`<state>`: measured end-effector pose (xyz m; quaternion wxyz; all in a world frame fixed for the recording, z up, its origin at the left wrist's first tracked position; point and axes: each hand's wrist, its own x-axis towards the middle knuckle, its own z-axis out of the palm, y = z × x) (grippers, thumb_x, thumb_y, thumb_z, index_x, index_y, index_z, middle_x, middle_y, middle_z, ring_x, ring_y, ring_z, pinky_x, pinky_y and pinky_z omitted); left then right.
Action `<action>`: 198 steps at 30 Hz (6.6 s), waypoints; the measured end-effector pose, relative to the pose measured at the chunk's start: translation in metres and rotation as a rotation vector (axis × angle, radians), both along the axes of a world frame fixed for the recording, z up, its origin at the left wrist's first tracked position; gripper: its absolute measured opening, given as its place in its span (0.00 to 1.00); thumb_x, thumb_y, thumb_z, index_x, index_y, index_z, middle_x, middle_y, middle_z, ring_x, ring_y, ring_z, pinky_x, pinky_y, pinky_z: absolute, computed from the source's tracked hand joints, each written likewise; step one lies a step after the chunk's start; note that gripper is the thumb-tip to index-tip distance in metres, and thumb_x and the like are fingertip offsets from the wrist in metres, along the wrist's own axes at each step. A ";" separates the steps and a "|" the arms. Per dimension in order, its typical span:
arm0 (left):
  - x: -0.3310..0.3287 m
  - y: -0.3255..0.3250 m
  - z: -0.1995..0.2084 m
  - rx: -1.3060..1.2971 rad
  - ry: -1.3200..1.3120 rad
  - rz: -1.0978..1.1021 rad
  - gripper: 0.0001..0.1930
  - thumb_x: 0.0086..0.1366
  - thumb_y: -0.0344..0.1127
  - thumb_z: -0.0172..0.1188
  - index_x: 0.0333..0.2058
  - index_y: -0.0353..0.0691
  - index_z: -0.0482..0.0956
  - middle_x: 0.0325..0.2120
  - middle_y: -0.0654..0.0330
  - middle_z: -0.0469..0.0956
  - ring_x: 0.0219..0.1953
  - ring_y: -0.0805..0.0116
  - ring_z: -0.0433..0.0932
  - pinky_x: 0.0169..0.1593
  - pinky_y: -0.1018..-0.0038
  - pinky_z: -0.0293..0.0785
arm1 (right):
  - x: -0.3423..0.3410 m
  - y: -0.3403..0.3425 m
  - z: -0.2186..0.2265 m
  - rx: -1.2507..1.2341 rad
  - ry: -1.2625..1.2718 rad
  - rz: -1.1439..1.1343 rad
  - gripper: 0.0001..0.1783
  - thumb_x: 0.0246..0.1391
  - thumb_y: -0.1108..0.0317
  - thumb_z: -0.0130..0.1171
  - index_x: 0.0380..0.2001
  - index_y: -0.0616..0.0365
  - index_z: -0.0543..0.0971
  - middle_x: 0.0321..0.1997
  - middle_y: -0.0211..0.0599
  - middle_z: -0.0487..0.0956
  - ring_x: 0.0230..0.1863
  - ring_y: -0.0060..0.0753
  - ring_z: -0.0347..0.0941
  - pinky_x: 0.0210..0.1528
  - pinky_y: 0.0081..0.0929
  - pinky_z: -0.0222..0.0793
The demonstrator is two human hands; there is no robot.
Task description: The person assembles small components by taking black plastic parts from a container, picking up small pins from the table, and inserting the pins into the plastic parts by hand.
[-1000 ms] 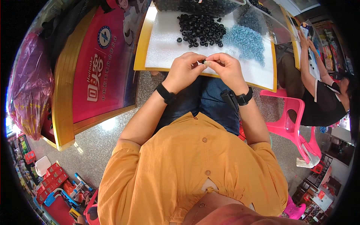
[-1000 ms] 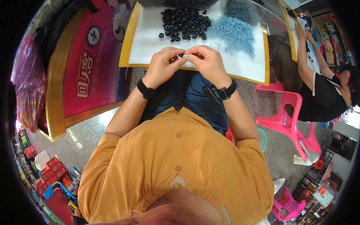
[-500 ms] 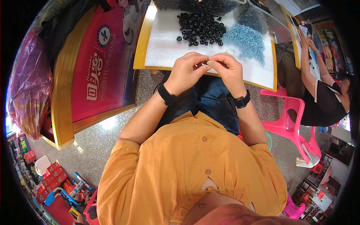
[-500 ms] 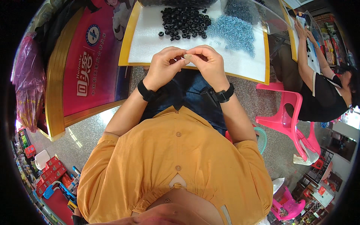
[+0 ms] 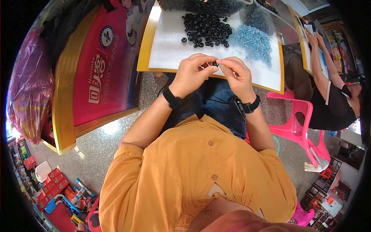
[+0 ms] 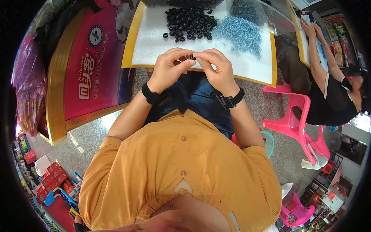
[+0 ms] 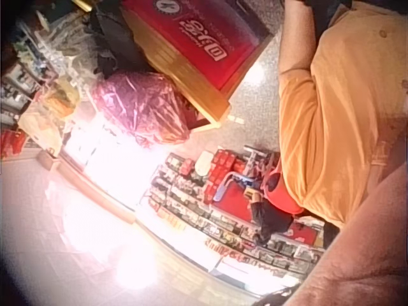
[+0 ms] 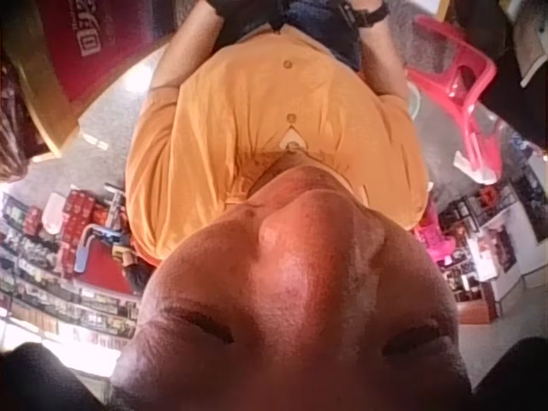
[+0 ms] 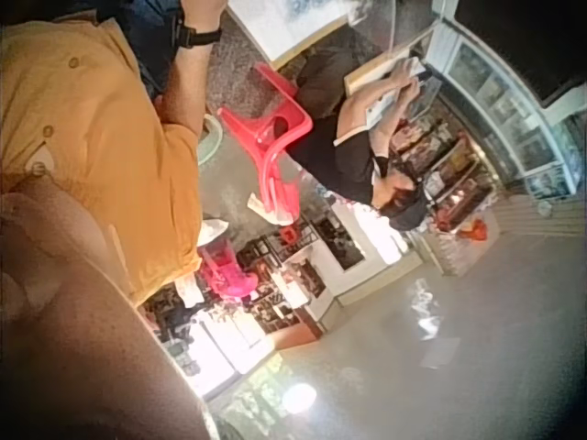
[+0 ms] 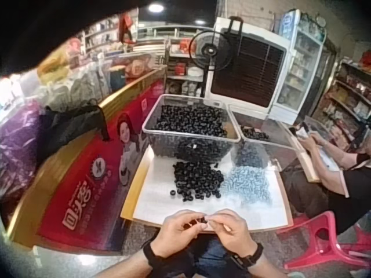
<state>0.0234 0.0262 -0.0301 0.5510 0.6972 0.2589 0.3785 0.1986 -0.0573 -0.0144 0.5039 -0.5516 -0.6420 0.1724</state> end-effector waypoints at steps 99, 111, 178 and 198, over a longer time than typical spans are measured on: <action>-0.003 -0.021 0.029 0.169 0.108 -0.081 0.13 0.61 0.28 0.69 0.45 0.35 0.84 0.34 0.59 0.81 0.35 0.74 0.80 0.37 0.79 0.78 | -0.012 -0.035 0.018 -0.084 0.286 -0.110 0.09 0.58 0.77 0.64 0.42 0.62 0.83 0.41 0.34 0.81 0.36 0.20 0.77 0.37 0.16 0.73; -0.005 -0.024 0.029 0.161 0.035 -0.102 0.14 0.62 0.27 0.68 0.47 0.34 0.83 0.36 0.59 0.80 0.32 0.76 0.80 0.34 0.80 0.78 | -0.011 -0.039 0.018 -0.031 0.304 -0.062 0.10 0.57 0.79 0.64 0.42 0.63 0.83 0.42 0.35 0.80 0.36 0.20 0.77 0.36 0.15 0.72; -0.022 -0.002 0.042 0.417 -0.044 -0.386 0.17 0.56 0.31 0.72 0.45 0.39 0.84 0.31 0.62 0.74 0.33 0.69 0.74 0.35 0.75 0.72 | -0.020 -0.039 0.006 -0.461 1.296 0.608 0.19 0.65 0.61 0.60 0.48 0.69 0.77 0.34 0.32 0.77 0.29 0.17 0.70 0.26 0.16 0.66; -0.016 -0.008 0.038 0.363 -0.001 -0.271 0.16 0.60 0.34 0.70 0.47 0.41 0.84 0.37 0.61 0.76 0.33 0.70 0.74 0.34 0.77 0.71 | -0.022 -0.037 0.014 -0.420 1.121 0.374 0.18 0.67 0.61 0.57 0.48 0.67 0.77 0.31 0.30 0.77 0.26 0.20 0.72 0.27 0.18 0.68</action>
